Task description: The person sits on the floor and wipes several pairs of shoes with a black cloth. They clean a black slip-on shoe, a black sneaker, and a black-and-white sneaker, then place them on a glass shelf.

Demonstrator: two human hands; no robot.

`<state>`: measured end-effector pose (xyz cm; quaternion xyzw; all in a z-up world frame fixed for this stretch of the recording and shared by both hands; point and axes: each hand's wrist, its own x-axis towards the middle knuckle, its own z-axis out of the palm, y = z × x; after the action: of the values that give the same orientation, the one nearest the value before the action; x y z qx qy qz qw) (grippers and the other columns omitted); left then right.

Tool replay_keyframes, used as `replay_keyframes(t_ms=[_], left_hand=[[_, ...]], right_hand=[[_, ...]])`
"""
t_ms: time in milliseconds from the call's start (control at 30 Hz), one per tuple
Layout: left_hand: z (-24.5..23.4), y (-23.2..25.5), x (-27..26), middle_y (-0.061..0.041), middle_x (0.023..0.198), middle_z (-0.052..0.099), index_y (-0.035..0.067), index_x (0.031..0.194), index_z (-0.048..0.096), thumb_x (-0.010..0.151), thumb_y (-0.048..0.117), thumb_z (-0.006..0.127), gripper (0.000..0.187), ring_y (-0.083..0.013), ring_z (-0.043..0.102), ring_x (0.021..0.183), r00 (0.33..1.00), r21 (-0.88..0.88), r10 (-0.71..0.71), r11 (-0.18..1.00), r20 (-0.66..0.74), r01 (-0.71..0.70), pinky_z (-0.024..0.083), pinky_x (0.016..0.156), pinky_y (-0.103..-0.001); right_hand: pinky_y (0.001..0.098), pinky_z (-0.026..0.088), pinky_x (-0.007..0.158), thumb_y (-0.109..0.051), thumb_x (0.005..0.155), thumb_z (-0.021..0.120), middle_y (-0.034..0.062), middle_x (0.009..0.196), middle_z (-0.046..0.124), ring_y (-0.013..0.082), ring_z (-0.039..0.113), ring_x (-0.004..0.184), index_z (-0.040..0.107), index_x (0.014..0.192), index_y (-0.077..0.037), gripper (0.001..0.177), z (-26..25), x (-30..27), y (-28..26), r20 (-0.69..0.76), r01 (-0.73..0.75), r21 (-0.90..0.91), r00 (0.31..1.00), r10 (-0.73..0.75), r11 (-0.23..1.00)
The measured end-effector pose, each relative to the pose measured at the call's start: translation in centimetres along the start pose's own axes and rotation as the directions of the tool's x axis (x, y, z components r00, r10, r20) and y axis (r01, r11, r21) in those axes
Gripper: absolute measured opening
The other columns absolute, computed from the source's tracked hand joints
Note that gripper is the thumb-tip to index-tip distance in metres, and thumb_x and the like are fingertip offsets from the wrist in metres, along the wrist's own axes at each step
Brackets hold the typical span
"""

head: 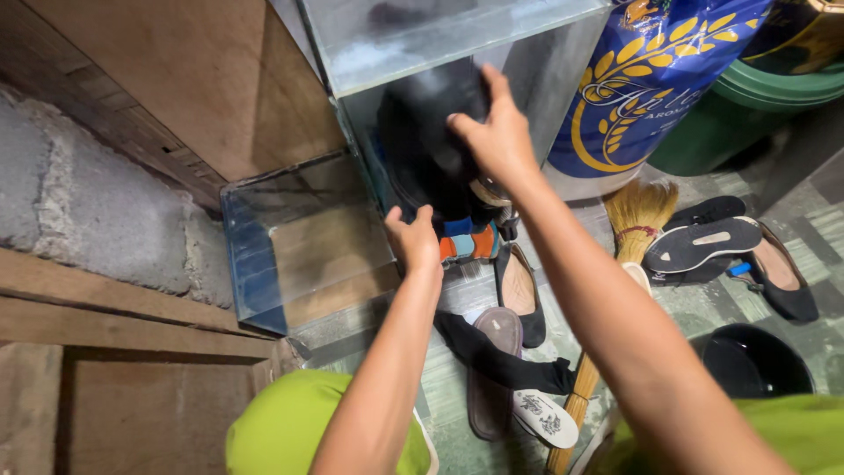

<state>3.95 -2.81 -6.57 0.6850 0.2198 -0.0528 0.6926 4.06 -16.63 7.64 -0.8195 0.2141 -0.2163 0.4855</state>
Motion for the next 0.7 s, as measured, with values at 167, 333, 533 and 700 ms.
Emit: replay_keyframes(t_ms=[167,333,533,700], left_hand=[[0.9,-2.0,1.5,-0.018,0.126,0.063,-0.004,0.136,0.057,0.080,0.043,0.087,0.079,-0.0226,0.062,0.109,0.994,0.088,0.111,0.990,0.013,-0.112,0.050,0.095,-0.035],[2.1,-1.1,2.2,-0.016,0.126,0.056,-0.006,0.146,0.036,0.078,0.037,0.085,0.094,-0.0331,0.066,0.109,0.986,-0.073,-0.077,0.993,0.151,0.089,0.061,0.084,-0.045],[2.2,0.5,1.4,-0.019,0.129,0.060,-0.003,0.140,0.042,0.076,0.020,0.076,0.076,-0.0321,0.067,0.109,0.964,-0.480,-0.103,0.851,0.246,0.214,0.060,0.091,-0.051],[0.9,3.2,1.4,-0.026,0.128,0.059,-0.005,0.126,0.043,0.082,0.019,0.074,0.059,-0.0377,0.068,0.113,0.943,-0.668,-0.093,0.683,0.321,0.295,0.059,0.099,-0.055]], right_hand=[[0.0463,0.051,0.098,-0.020,0.089,0.078,0.0288,0.118,0.067,0.0443,0.065,0.113,0.044,0.155,-0.012,0.075,-4.4,0.1,1.3,-0.058,0.357,-0.308,0.918,-0.392,0.882],[0.0428,0.050,0.103,-0.022,0.093,0.079,0.0232,0.128,0.068,0.0380,0.066,0.121,0.052,0.150,-0.008,0.065,-5.4,1.4,5.3,-0.062,0.325,-0.184,0.938,-0.340,0.928],[0.0463,0.055,0.097,-0.024,0.090,0.073,0.0167,0.130,0.065,0.0283,0.066,0.116,0.047,0.147,-0.002,0.066,-4.8,-0.1,8.6,0.204,-0.243,0.762,0.970,0.134,0.600],[0.0496,0.058,0.093,-0.020,0.090,0.072,0.0094,0.137,0.052,0.0253,0.062,0.122,0.033,0.154,-0.013,0.075,-5.0,-3.5,9.1,0.271,-0.387,0.838,0.907,0.321,0.385]])
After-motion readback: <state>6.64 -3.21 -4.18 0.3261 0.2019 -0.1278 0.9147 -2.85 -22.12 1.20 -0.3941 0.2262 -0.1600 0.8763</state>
